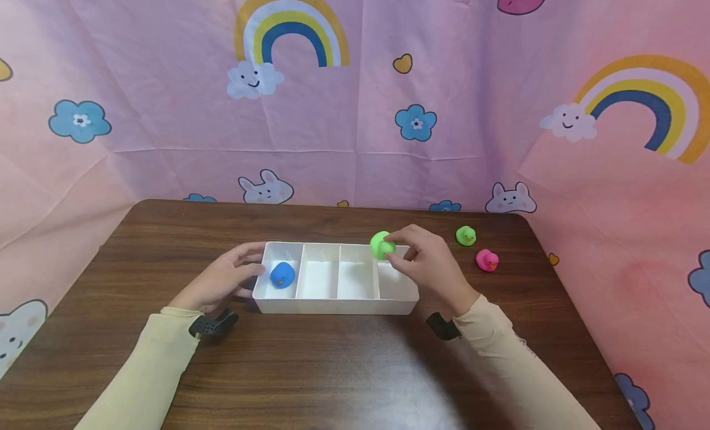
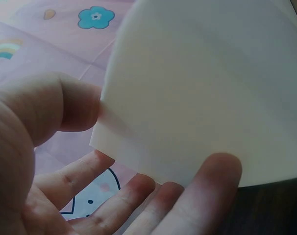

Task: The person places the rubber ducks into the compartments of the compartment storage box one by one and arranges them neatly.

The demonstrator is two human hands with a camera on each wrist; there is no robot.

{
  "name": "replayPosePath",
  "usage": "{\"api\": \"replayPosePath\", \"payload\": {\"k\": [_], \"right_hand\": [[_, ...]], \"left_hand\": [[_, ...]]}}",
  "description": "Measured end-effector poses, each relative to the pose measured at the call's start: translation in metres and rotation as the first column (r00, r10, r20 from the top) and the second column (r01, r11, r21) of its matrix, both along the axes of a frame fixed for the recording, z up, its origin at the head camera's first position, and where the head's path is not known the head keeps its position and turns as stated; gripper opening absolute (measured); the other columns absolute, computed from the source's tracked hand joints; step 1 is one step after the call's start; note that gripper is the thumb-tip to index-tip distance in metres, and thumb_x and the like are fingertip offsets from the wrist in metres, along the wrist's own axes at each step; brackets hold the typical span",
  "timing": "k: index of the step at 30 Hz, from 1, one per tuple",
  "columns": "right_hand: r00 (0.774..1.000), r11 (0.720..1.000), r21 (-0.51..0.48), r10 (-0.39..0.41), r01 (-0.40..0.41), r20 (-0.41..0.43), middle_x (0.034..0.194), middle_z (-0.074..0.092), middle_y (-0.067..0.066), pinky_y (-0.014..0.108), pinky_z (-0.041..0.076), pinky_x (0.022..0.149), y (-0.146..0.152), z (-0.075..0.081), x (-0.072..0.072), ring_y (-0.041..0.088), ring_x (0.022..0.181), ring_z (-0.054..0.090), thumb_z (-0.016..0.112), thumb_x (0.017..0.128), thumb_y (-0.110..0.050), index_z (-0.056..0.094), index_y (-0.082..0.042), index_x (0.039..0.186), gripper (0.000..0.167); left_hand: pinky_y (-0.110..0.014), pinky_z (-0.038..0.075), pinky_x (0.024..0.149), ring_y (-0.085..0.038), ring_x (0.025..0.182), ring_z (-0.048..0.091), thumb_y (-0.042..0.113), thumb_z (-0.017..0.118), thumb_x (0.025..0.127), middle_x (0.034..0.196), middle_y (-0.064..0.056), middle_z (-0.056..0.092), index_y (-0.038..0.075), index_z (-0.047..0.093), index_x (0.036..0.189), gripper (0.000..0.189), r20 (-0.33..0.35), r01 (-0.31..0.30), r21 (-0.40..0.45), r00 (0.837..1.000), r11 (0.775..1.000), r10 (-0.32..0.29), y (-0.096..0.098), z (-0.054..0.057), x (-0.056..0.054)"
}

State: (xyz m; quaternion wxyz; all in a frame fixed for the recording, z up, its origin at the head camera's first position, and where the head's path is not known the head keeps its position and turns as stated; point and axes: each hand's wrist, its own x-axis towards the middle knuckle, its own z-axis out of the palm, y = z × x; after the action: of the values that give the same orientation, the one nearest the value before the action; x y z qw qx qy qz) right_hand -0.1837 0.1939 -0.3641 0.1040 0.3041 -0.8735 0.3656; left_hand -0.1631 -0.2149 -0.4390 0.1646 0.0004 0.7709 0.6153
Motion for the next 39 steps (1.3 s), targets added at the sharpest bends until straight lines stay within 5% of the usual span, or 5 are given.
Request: {"api": "replayPosePath", "payload": {"k": [13, 19, 25, 39], "right_hand": [[0.993, 0.992, 0.045, 0.118, -0.119, 0.013, 0.106, 0.073, -0.004, 0.024, 0.054, 0.056, -0.066, -0.012, 0.001, 0.005, 0.067, 0.062, 0.082, 0.090, -0.013, 0.076, -0.013, 0.112, 0.023], [0.991, 0.982, 0.139, 0.126, -0.131, 0.041, 0.102, 0.072, -0.004, 0.022, 0.050, 0.056, -0.087, -0.021, 0.000, 0.007, 0.064, 0.056, 0.082, 0.089, -0.014, 0.076, -0.012, 0.110, 0.022], [0.991, 0.948, 0.287, 0.135, -0.137, 0.027, 0.100, 0.071, -0.005, 0.023, 0.053, 0.069, -0.102, -0.032, -0.002, 0.011, 0.081, 0.064, 0.083, 0.089, -0.019, 0.077, -0.014, 0.110, 0.023], [0.987, 0.914, 0.371, 0.154, -0.162, 0.051, 0.098, 0.073, -0.002, 0.031, 0.057, 0.082, -0.119, -0.045, -0.009, 0.014, 0.092, 0.068, 0.083, 0.088, -0.018, 0.077, -0.013, 0.107, 0.021]], "left_hand": [[-0.050, 0.063, 0.082, -0.051, 0.132, 0.053, 0.021, 0.064, 0.102, 0.156, -0.025, 0.039, 0.015, 0.038, 0.158, 0.062, -0.010, -0.001, -0.010, 1.000, 1.000, 0.001, 0.001, 0.000, -0.001], [-0.051, 0.063, 0.082, -0.051, 0.134, 0.051, 0.023, 0.065, 0.102, 0.157, -0.024, 0.039, 0.016, 0.038, 0.158, 0.063, -0.006, 0.006, -0.005, 1.000, 1.000, -0.006, 0.001, 0.000, -0.002], [-0.051, 0.063, 0.082, -0.051, 0.134, 0.050, 0.022, 0.064, 0.102, 0.158, -0.024, 0.039, 0.016, 0.038, 0.158, 0.062, 0.003, 0.003, -0.004, 1.000, 1.000, -0.003, 0.000, -0.001, -0.002], [-0.050, 0.063, 0.082, -0.051, 0.132, 0.053, 0.020, 0.064, 0.102, 0.158, -0.024, 0.039, 0.016, 0.038, 0.158, 0.062, -0.010, -0.006, 0.003, 1.000, 1.000, 0.006, 0.001, 0.001, 0.002]]}}
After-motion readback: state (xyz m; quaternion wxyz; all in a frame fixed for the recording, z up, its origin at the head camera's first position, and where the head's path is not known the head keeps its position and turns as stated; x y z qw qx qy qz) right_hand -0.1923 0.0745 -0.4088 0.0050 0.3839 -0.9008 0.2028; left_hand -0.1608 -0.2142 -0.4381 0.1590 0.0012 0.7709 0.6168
